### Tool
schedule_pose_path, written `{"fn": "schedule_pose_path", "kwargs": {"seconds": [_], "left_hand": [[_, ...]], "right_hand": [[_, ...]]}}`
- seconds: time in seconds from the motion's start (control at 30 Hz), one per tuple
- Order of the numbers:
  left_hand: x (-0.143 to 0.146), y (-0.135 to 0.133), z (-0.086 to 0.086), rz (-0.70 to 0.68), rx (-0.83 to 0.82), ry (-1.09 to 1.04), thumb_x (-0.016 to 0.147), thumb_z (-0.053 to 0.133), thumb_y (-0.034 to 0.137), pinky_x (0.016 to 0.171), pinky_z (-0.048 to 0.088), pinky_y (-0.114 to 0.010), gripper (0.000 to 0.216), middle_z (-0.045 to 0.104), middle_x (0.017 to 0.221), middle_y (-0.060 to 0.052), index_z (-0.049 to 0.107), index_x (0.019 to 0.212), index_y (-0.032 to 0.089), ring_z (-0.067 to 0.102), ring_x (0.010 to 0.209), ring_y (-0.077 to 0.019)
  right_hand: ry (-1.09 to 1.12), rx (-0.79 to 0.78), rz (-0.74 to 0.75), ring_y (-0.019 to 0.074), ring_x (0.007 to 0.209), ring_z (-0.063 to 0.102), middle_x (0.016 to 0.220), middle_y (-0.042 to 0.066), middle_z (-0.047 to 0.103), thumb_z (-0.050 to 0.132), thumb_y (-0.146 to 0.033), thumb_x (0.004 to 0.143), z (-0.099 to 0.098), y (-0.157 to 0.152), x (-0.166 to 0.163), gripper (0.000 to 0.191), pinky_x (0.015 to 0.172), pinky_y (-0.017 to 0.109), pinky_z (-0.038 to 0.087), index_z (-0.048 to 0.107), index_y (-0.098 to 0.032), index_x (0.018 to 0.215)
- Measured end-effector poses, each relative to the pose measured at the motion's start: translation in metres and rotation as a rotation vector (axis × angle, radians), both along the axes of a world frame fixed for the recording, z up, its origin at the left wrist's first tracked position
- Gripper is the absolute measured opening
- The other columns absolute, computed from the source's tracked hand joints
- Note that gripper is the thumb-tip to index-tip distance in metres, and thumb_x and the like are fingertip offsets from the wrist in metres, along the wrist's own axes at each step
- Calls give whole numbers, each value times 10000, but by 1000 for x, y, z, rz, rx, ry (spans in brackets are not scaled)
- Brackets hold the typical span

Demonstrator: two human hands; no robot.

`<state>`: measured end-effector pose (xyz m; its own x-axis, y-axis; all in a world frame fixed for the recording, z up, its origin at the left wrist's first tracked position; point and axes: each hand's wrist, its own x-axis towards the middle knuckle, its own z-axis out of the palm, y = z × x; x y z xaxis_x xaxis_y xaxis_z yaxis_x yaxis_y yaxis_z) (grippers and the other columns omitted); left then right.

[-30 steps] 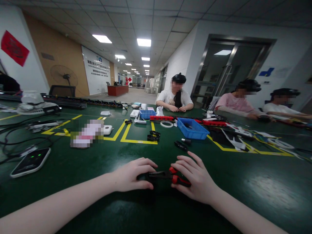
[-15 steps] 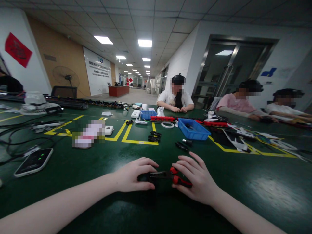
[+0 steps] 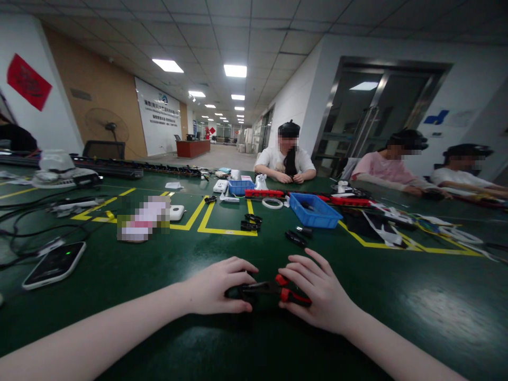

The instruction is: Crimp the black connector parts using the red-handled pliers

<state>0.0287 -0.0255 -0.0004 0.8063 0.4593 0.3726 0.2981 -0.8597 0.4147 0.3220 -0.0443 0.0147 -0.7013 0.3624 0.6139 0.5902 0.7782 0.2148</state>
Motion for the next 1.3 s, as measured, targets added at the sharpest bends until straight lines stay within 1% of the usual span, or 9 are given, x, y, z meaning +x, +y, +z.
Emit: {"fn": "schedule_pose_path", "kwargs": {"seconds": [0.37,0.6,0.87,1.0,1.07,1.1,1.2,1.23,1.3], "left_hand": [[0,-2,4,17,-58,-44,885,713,381,1049,484,-409,382,560,1384,-124,638,1216,207,557,1251,-279],[-1,-4,5,36,-60,-78,882,717,371,1078,462,-430,390,554,1390,-126,635,1229,211,547,1264,-281],[-1,-4,7,23,-33,-85,882,717,371,1061,472,-426,385,573,1371,-129,640,1220,203,562,1245,-280],[-1,-2,5,18,-23,-80,881,719,390,1049,483,-409,393,575,1364,-132,642,1214,196,573,1235,-275],[-1,-1,5,19,-15,-76,881,720,393,1047,484,-408,394,576,1362,-131,642,1213,195,574,1233,-274],[-1,-1,5,18,-12,-78,880,721,394,1046,485,-408,396,577,1360,-129,643,1213,195,575,1230,-274],[-1,-1,5,10,-4,-91,880,724,384,1046,484,-403,396,581,1353,-128,644,1214,188,575,1228,-269],[-1,-1,5,8,-4,-94,881,723,380,1047,483,-402,393,581,1354,-129,644,1214,187,573,1231,-267],[-1,-1,5,8,-9,-96,883,721,374,1052,479,-406,387,578,1361,-130,645,1214,188,566,1240,-267]], "right_hand": [[22,10,-15,261,1104,645,1065,62,742,647,-476,872,-2,3,1,436,1113,455,285,627,-192,1202],[37,0,-25,259,1091,652,1030,58,745,660,-486,865,-2,3,2,412,1116,467,301,643,-202,1163],[74,-40,-34,272,1111,640,1023,74,739,640,-467,868,-16,6,3,393,1138,512,317,654,-214,1169],[57,-32,-27,274,1106,641,1026,74,736,653,-437,866,-12,6,2,379,1137,519,323,649,-208,1168],[23,-27,-18,279,1063,656,1015,77,734,665,-420,859,-8,5,2,376,1108,540,355,641,-201,1164],[4,-35,-12,274,1023,668,1009,81,732,668,-413,858,-6,4,1,376,1070,532,400,637,-194,1162],[-21,-109,1,236,915,685,1015,103,723,657,-419,873,-5,4,2,385,863,413,545,628,-173,1168],[-14,-135,0,228,904,685,1026,109,720,649,-427,879,-6,4,2,390,803,376,561,626,-171,1173],[3,-166,-7,228,915,684,1047,114,716,641,-437,884,-8,5,3,401,763,352,571,621,-176,1187]]}}
